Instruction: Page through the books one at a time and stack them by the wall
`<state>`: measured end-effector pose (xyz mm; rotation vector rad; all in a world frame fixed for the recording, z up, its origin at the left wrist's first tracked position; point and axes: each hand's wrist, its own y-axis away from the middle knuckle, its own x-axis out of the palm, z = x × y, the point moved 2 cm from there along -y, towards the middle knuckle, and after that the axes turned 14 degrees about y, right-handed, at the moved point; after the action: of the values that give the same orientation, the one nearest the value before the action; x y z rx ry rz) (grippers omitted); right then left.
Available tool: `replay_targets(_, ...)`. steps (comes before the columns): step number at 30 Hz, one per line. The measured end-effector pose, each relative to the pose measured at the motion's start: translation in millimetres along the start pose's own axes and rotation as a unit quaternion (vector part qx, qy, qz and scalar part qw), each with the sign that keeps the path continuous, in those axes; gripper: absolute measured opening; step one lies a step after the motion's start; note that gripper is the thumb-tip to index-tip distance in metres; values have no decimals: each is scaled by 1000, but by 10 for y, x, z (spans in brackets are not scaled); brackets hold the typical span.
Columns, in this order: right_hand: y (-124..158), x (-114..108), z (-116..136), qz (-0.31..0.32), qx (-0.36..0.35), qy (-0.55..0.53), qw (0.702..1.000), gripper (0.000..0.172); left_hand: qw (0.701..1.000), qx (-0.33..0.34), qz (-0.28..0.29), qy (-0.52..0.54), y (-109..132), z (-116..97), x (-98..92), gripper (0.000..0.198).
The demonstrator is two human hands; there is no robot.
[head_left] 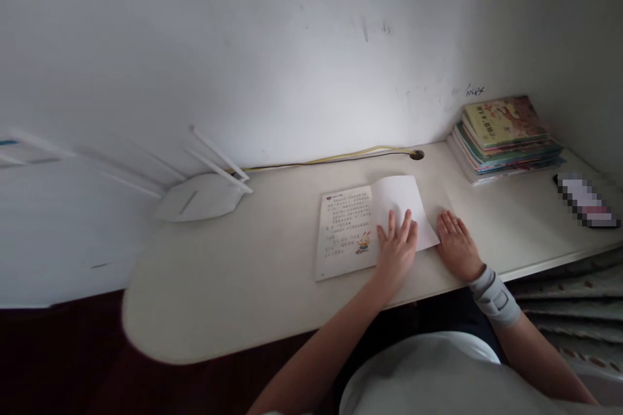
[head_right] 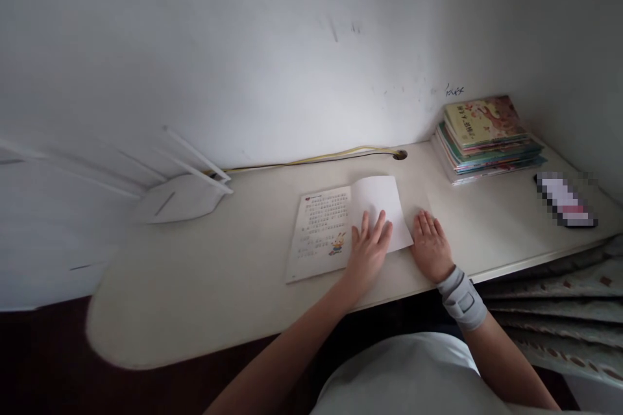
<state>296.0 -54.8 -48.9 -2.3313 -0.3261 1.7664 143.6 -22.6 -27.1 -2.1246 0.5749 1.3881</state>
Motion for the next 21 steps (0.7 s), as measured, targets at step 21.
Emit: replay_targets(21,-36,64,-120,-19,52,-178,982,41,999,-31,31,-22,-78,-75,24,43)
